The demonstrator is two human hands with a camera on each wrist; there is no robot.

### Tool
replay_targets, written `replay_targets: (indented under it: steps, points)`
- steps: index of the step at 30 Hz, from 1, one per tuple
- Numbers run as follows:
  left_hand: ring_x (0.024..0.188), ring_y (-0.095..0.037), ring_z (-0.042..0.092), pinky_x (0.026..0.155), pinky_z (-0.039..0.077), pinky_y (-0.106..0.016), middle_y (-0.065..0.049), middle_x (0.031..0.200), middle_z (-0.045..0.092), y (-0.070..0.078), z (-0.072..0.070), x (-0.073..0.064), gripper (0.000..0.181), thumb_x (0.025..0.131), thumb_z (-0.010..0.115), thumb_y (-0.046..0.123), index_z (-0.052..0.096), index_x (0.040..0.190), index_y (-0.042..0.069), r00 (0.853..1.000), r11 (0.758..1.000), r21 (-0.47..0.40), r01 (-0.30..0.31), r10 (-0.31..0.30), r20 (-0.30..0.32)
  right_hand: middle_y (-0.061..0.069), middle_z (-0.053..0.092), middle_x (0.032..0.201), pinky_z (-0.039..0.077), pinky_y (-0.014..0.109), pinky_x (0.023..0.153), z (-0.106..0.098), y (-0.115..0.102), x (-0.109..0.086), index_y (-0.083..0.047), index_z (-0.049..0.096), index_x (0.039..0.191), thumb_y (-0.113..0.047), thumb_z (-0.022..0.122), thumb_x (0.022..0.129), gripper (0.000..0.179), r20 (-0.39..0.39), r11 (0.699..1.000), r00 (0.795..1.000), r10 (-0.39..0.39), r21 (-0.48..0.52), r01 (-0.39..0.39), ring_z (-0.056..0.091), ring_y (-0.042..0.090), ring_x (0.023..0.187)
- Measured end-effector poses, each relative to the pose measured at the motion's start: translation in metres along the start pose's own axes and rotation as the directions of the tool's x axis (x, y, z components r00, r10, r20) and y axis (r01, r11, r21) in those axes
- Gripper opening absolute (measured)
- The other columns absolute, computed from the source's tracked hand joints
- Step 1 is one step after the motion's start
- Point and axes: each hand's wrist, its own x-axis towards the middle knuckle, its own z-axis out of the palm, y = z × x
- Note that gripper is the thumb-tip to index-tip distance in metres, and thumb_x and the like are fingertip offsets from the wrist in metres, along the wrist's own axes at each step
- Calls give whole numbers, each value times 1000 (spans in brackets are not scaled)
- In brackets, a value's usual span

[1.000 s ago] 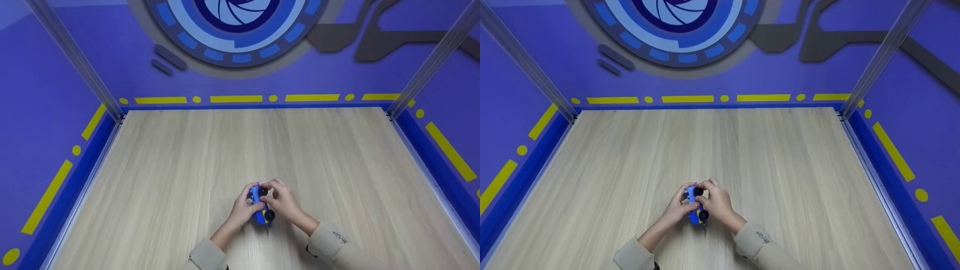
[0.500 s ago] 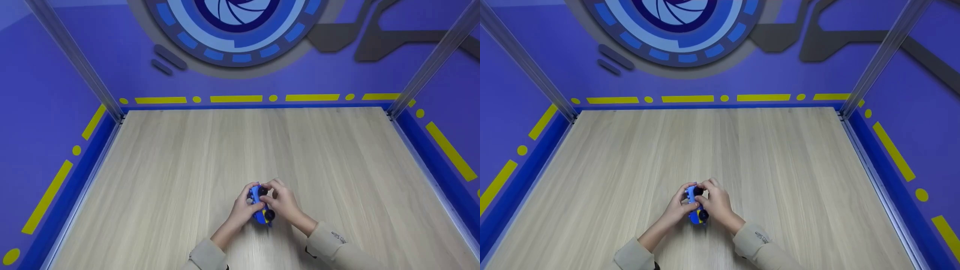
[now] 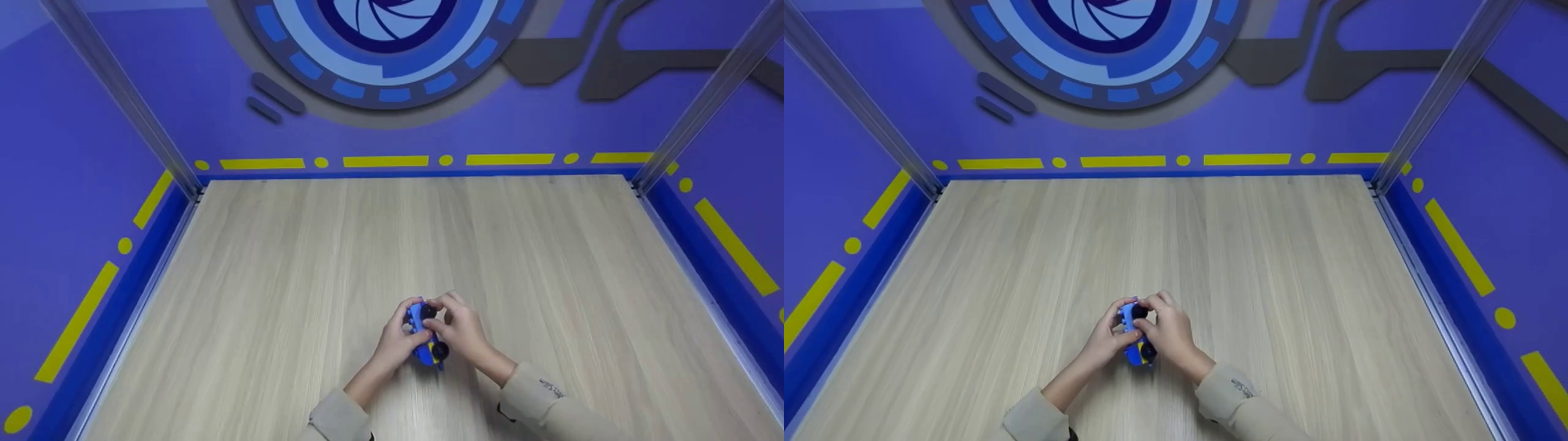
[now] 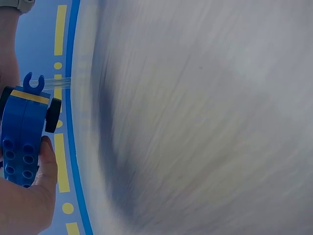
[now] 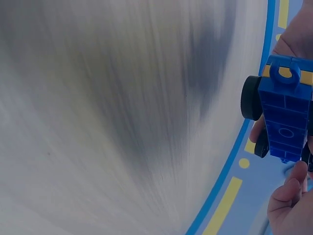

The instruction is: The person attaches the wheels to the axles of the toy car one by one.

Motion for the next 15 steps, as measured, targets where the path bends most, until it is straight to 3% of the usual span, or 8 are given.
replay_targets:
  steps: [3,9,15]
  points:
    - [118,-36,41,88,43,-47,-22,131,40,-4,0,2,53,80,59,11,38,128,9,1000,1000,-3,-6,6,4,1,56,84,41,17,55,0,-1,0,-6,63,92,-8,71,70,23,-1,1000,1000,3,-9,-3,49,12,66]
    - [118,-35,41,88,43,-46,-19,135,37,-27,0,11,55,80,60,12,36,129,12,1000,1000,-18,1,-1,10,0,56,84,42,17,55,2,-1,-1,-5,63,92,-8,71,70,24,-7,1000,1000,2,-17,-2,51,17,65]
    - [115,-31,44,85,45,-42,-17,132,39,-33,0,14,55,78,62,13,38,128,14,1000,1000,-14,-17,17,7,0,56,81,41,17,52,3,1,-1,-5,63,89,-9,72,69,23,-45,997,996,-76,-18,75,52,19,64]
